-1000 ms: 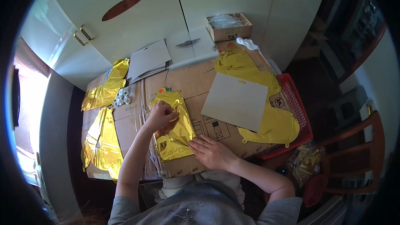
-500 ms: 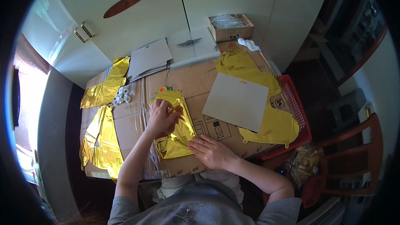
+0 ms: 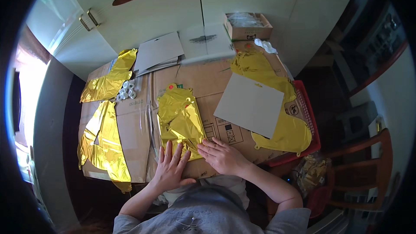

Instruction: Folding gold-colored foil balloons and placing them on cardboard inserts for packaging.

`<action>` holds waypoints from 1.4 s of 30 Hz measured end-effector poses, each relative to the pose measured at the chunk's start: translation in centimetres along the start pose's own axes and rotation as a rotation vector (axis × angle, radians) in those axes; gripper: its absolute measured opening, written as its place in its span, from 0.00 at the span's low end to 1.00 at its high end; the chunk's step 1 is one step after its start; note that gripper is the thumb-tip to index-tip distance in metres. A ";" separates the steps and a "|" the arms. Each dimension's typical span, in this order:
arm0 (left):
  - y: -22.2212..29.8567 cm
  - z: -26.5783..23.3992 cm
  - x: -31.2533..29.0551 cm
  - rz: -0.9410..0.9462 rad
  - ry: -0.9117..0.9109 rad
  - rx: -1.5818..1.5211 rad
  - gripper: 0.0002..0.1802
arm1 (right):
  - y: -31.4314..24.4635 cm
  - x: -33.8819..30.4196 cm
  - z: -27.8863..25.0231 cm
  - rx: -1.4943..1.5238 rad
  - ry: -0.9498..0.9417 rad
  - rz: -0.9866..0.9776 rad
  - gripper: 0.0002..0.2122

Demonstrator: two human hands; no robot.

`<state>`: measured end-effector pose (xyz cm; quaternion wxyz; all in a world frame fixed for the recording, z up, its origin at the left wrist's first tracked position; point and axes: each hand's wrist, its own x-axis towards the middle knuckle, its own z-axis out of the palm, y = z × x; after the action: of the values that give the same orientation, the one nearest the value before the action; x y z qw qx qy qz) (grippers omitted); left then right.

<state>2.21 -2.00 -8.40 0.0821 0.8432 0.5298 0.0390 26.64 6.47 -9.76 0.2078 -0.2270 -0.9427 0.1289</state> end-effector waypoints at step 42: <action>-8.2 0.5 5.4 -0.293 0.503 -0.850 0.57 | 6.5 9.9 -0.8 0.560 -0.038 0.649 0.08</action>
<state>-2.66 6.34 -10.46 0.2920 0.6170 0.5830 0.4406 21.39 16.99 -7.99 0.1928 -0.4441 -0.7546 0.4429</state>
